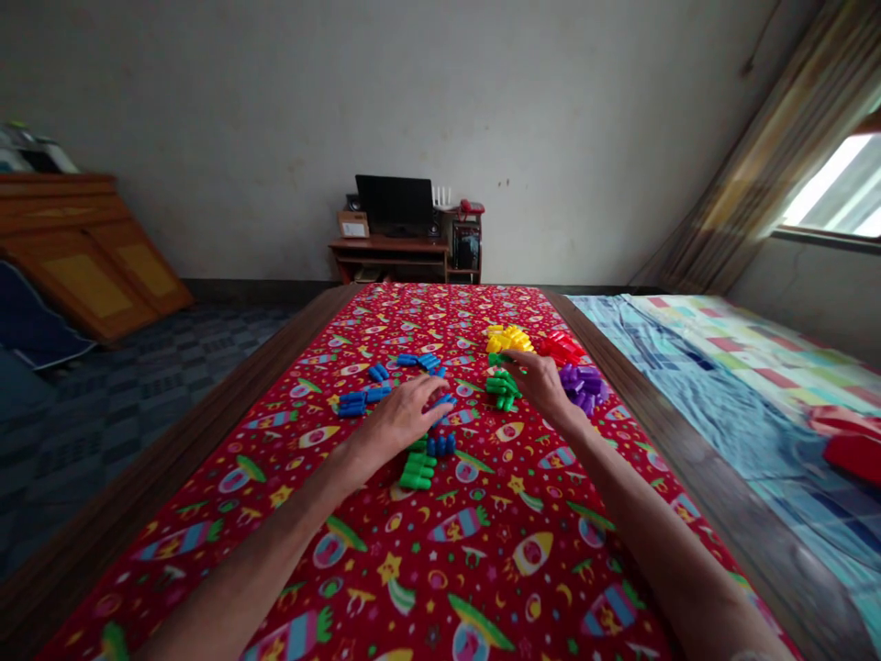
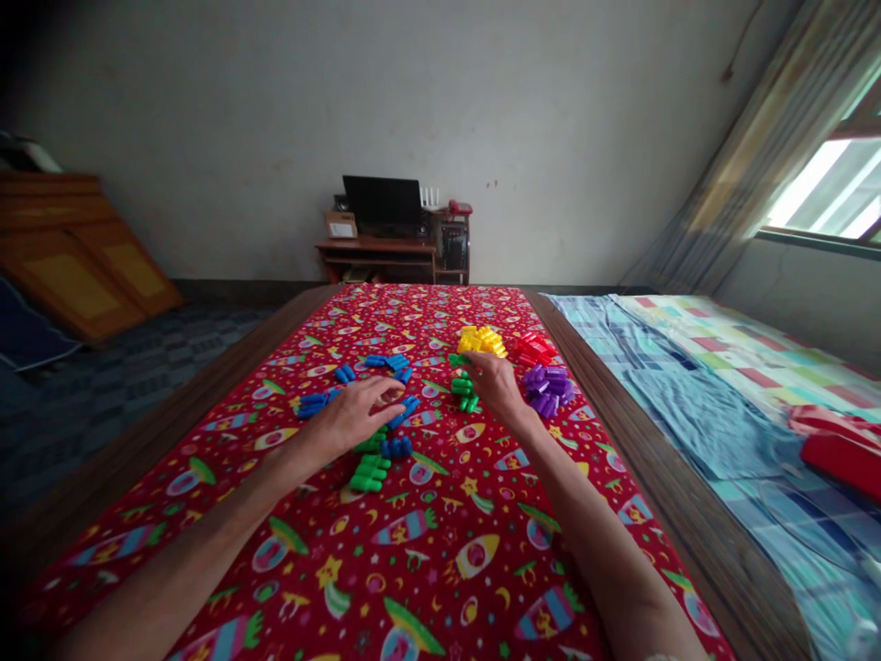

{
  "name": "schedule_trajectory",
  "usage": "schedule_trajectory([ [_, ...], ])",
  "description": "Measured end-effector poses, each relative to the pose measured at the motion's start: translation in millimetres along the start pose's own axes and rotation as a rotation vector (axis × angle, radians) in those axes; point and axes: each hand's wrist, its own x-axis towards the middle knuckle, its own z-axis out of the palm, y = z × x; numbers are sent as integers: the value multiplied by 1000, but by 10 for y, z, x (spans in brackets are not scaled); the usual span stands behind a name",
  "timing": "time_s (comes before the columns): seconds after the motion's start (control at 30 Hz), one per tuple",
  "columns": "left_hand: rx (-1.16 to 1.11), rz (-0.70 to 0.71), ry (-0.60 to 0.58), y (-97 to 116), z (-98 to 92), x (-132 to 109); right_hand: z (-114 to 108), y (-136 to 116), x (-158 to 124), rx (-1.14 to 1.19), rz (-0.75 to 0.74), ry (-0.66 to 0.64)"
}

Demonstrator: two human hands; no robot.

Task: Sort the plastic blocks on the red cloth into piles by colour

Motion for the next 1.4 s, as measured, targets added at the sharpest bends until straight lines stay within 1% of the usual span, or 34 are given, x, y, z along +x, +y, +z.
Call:
schedule_trajectory([
  [0.07, -5, 64, -100, -30, 22, -56, -12, 194, 50, -24, 103, 41],
  [0.13, 3, 129, -190, -58, 87, -144, 11, 328, 60, -50, 150, 28],
  [0.2, 14, 159, -256, -79, 152, -224, 55, 407, 45, -53, 140, -12],
  [0.27, 8, 143, -288, -80, 181, -259, 102, 454, 23, -40, 114, -43],
  [0.33, -8, 105, -255, -56, 173, -231, 141, 484, 6, -16, 105, -56],
  [0.43, -47, 53, -175, 0, 142, -110, 167, 502, -3, 7, 120, -72],
  [0.53, -156, -27, -90, 11, 136, 8, 148, 478, -7, -14, 143, -85],
  [0.6, -280, -96, -35, -36, 141, 54, 117, 437, -10, -37, 144, -67],
  [0.67, -391, -157, -28, -124, 140, 79, 85, 374, -12, -46, 113, -22],
  [0.73, -413, -194, -29, -243, 124, 93, 66, 290, -13, -37, 45, 17],
  [0.8, -322, -219, -4, -377, 93, 99, 65, 191, -13, -14, -59, 19],
  [0.87, -172, -240, 23, -503, 50, 89, 80, 90, -17, -4, -162, -11],
  [0.97, 67, -242, 21, -613, -22, 27, 117, -34, -30, -30, -275, -67],
  [1.03, 207, -222, -11, -600, -64, -37, 149, -97, -45, -49, -329, -82],
  [1.07, 251, -210, -60, -569, -79, -71, 167, -126, -57, -53, -356, -85],
  [1.17, 275, -189, -309, -434, -84, -152, 242, -233, -117, -54, -421, -113],
  [1.2, 270, -190, -374, -394, -72, -166, 276, -280, -149, -57, -440, -137],
  [1.23, 266, -197, -409, -365, -54, -172, 313, -333, -187, -62, -457, -167],
  [1.3, 249, -198, -405, -338, -13, -153, 390, -446, -277, -63, -475, -234],
  [1.4, 123, -198, -329, -341, 35, -71, 489, -590, -411, -3, -448, -291],
])
